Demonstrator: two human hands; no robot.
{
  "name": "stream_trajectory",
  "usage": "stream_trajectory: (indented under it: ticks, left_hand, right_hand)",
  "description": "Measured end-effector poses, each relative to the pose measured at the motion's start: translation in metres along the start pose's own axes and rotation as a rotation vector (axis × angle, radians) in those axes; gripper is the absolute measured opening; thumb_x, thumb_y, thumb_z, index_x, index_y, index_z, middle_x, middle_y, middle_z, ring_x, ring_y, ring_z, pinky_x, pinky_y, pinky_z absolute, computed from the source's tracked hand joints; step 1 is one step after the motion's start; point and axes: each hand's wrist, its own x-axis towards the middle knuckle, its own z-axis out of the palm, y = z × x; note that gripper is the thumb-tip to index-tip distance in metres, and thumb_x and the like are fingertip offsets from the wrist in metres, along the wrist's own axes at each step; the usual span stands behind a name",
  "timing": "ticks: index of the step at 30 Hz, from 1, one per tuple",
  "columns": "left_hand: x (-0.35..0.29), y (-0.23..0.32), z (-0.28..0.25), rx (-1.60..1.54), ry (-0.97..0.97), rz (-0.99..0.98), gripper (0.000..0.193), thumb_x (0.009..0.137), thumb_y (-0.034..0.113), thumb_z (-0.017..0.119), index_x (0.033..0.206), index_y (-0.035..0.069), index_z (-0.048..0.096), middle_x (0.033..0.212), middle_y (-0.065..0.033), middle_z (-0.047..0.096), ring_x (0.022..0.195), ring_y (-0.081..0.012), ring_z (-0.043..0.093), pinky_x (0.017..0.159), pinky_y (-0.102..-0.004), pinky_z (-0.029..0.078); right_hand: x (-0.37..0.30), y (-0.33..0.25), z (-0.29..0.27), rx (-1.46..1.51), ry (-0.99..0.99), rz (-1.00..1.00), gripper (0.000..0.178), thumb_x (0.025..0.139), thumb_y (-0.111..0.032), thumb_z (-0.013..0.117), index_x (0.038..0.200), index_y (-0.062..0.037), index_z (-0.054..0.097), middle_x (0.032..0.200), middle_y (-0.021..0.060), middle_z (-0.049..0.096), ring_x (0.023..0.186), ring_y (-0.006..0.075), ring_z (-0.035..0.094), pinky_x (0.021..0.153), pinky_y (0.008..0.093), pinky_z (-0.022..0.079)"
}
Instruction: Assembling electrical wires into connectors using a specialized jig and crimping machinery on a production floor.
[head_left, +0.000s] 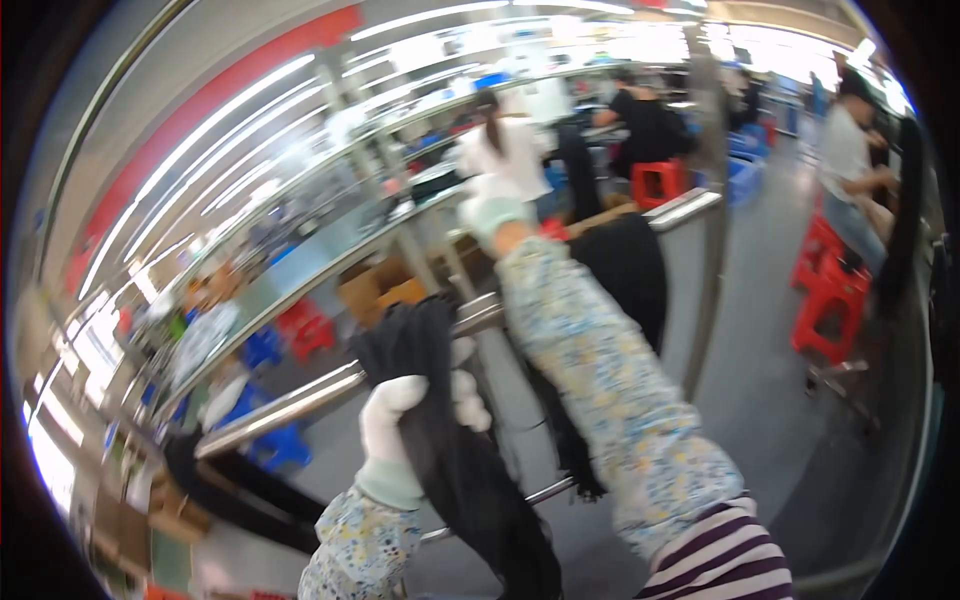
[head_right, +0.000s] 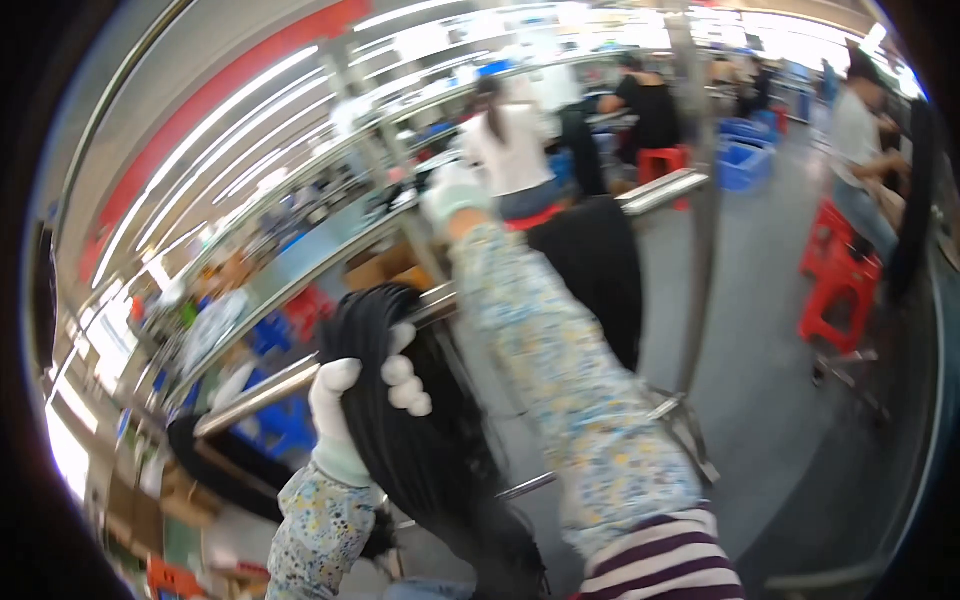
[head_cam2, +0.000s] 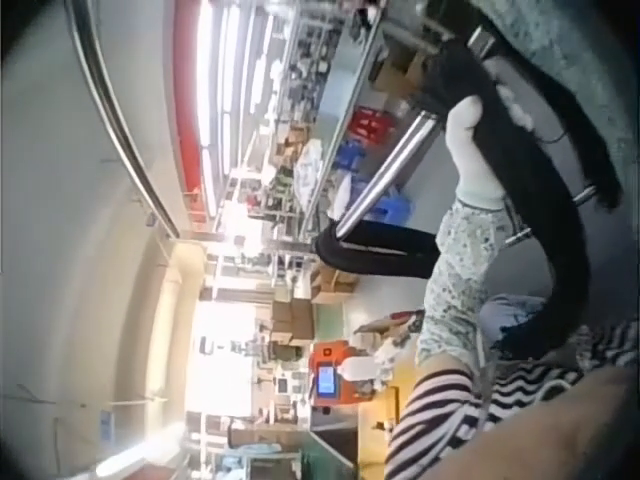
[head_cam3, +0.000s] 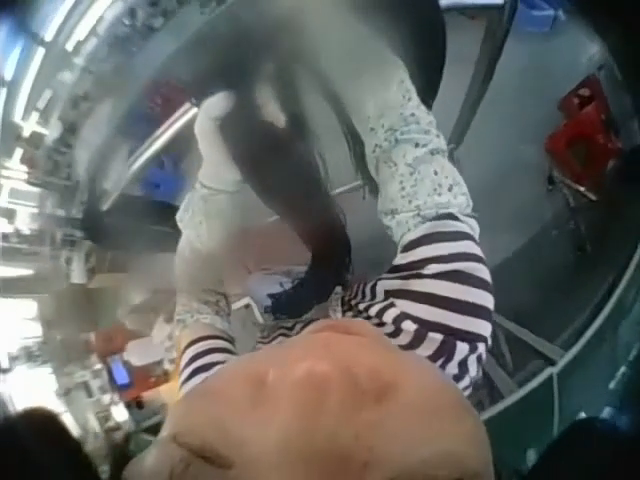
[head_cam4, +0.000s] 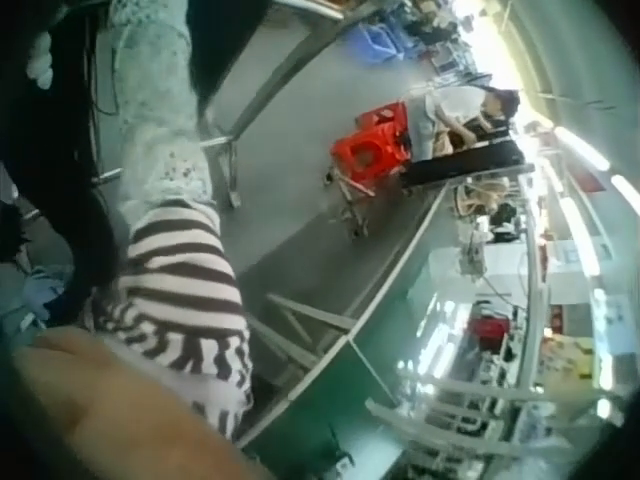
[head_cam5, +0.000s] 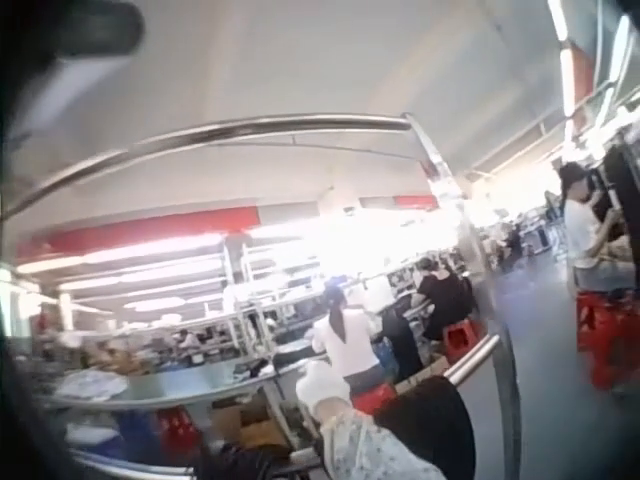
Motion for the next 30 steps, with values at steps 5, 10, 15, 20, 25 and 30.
stream_trajectory:
  ticks: [5, 10, 15, 20, 25, 30]
  left_hand:
    - [0.051, -0.011, -0.024, 0.141, 0.093, 0.0, 0.049, 0.08, 0.033, 0.056, 0.114, -0.002, 0.056, 0.082, -0.0057, 0.061, 0.07, -0.0222, 0.06, 0.068, -0.0355, 0.051]
    - [0.085, -0.024, -0.017, 0.175, 0.065, -0.058, 0.04, 0.086, 0.032, 0.054, 0.111, 0.001, 0.06, 0.091, -0.0074, 0.066, 0.078, -0.0227, 0.063, 0.074, -0.0353, 0.052]
    - [0.09, -0.045, -0.04, 0.106, 0.038, -0.072, 0.035, 0.089, 0.028, 0.055, 0.114, 0.005, 0.06, 0.107, -0.0084, 0.065, 0.1, -0.022, 0.062, 0.087, -0.0363, 0.05]
    - [0.046, -0.049, -0.123, 0.286, 0.035, 0.118, 0.044, 0.086, 0.025, 0.063, 0.123, 0.004, 0.057, 0.118, -0.0095, 0.062, 0.115, -0.0189, 0.056, 0.095, -0.0361, 0.046]
    - [-0.019, -0.011, -0.123, 1.447, 0.182, 0.136, 0.051, 0.081, 0.021, 0.068, 0.125, -0.001, 0.056, 0.106, -0.0093, 0.065, 0.1, -0.0186, 0.063, 0.082, -0.0317, 0.049]
    - [-0.103, 0.092, -0.209, 1.163, 0.387, 0.193, 0.04, 0.084, 0.017, 0.068, 0.118, -0.002, 0.06, 0.094, -0.0083, 0.068, 0.079, -0.0189, 0.067, 0.071, -0.029, 0.053]
  right_hand:
    - [0.003, -0.037, 0.023, 0.08, -0.071, 0.27, 0.021, 0.082, -0.021, 0.055, 0.088, -0.0086, 0.071, 0.095, 0.0188, 0.068, 0.092, 0.035, 0.066, 0.08, 0.0443, 0.053]
    - [0.002, -0.022, -0.014, 0.172, -0.054, 0.338, 0.016, 0.079, -0.017, 0.062, 0.091, -0.0095, 0.071, 0.094, 0.0172, 0.068, 0.09, 0.0359, 0.065, 0.079, 0.0428, 0.052]
    - [-0.039, -0.061, -0.003, 0.281, -0.02, -0.23, 0.021, 0.078, -0.025, 0.065, 0.092, -0.0107, 0.07, 0.094, 0.0147, 0.068, 0.09, 0.0339, 0.064, 0.081, 0.0414, 0.051]
    - [-0.12, -0.162, 0.012, -0.206, -0.694, -0.626, 0.033, 0.077, -0.035, 0.064, 0.101, -0.0133, 0.066, 0.089, 0.0089, 0.07, 0.087, 0.0303, 0.066, 0.079, 0.0452, 0.048]
    - [-0.138, -0.142, 0.031, -0.533, -0.478, -0.673, 0.017, 0.085, -0.02, 0.054, 0.098, -0.0117, 0.062, 0.084, 0.0061, 0.07, 0.085, 0.0271, 0.067, 0.076, 0.0487, 0.044]
    - [-0.111, -0.115, -0.006, -0.43, -0.438, -0.748, 0.008, 0.074, -0.017, 0.063, 0.081, -0.0118, 0.064, 0.071, 0.0111, 0.066, 0.071, 0.0305, 0.067, 0.062, 0.0446, 0.053]
